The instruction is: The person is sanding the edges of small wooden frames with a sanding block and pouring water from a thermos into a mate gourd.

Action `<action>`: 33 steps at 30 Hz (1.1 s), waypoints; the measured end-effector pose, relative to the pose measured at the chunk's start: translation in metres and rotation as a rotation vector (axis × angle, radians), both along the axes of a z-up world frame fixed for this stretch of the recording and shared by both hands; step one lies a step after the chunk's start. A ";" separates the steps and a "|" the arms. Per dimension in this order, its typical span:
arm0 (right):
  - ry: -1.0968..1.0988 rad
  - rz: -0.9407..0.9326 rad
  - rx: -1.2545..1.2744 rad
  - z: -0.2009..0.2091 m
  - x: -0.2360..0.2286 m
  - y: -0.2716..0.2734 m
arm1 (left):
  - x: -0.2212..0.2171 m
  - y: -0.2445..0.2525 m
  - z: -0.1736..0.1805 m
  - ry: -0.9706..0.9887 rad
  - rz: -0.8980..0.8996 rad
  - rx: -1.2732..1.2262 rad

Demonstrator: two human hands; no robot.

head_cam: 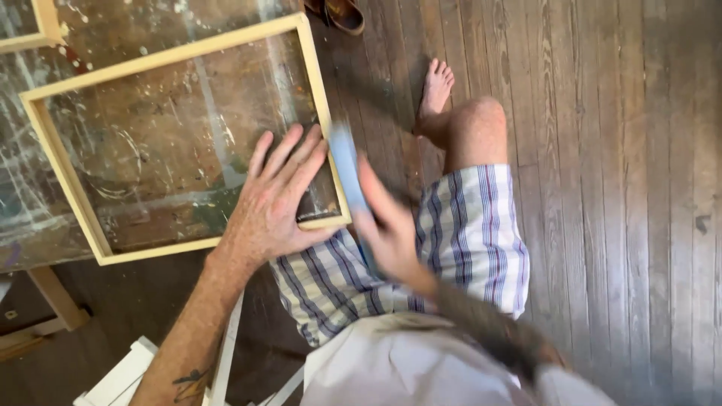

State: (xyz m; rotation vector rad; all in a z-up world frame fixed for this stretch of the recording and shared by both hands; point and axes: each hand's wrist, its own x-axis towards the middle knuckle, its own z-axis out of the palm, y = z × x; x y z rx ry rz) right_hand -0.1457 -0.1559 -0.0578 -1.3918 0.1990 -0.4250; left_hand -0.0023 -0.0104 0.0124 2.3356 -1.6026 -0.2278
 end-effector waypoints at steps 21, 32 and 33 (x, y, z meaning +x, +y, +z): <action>-0.055 -0.084 0.066 -0.005 0.115 -0.036 | -0.006 0.004 -0.004 -0.023 0.015 -0.039; -0.242 -0.048 -0.159 -0.034 0.202 -0.073 | -0.001 0.011 -0.014 -0.086 0.007 0.010; -0.243 -0.036 -0.160 -0.026 0.188 -0.067 | -0.001 0.011 -0.015 -0.086 0.019 0.008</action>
